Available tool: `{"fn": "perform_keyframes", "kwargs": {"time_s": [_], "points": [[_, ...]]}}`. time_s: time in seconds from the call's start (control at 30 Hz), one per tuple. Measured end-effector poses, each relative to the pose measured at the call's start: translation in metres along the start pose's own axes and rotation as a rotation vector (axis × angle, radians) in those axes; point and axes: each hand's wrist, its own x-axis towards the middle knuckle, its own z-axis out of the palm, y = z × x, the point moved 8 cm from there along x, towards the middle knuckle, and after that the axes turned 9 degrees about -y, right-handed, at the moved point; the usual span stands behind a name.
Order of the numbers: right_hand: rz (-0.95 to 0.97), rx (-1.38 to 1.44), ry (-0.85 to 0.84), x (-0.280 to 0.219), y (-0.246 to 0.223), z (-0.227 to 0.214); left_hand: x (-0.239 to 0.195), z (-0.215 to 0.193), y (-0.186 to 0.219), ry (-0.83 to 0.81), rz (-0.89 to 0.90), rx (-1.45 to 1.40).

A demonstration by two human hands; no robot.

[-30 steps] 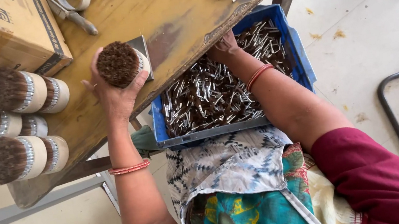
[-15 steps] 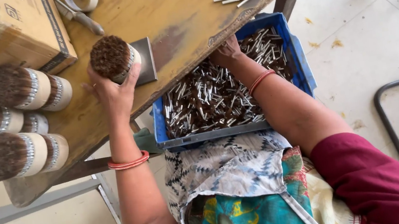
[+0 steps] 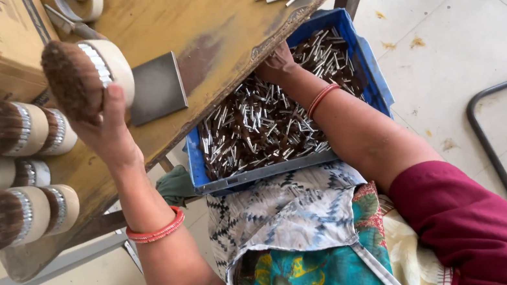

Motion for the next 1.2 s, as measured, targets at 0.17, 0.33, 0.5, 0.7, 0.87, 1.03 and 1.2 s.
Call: {"fn": "perform_keyframes", "kwargs": {"time_s": [0.17, 0.33, 0.5, 0.7, 0.87, 1.03, 1.2], "points": [[-0.259, 1.041, 0.004, 0.032, 0.005, 0.0, -0.002, -0.006, -0.05, -0.075, -0.081, 0.741], [0.021, 0.262, -0.086, 0.012, -0.007, -0.003, -0.018, 0.003, -0.037, -0.099, -0.007, 0.572], [0.086, 0.24, -0.079, 0.031, -0.01, -0.013, -0.003, 0.016, -0.037, -0.19, -0.078, 0.706], [0.068, 1.15, -0.007, 0.006, 0.023, 0.003, 0.009, 0.009, 0.023, -0.021, -0.011, 0.135], [0.129, 1.686, -0.005, -0.026, -0.065, -0.015, 0.006, 0.001, -0.049, -0.066, 0.018, 0.792], [0.239, 1.074, -0.234, -0.032, -0.168, -0.037, -0.027, 0.017, -0.015, 0.001, -0.122, 0.815], [-0.234, -0.231, -0.506, -0.054, -0.289, -0.031, -0.076, 0.016, -0.035, 0.106, -0.191, -1.005]]}}
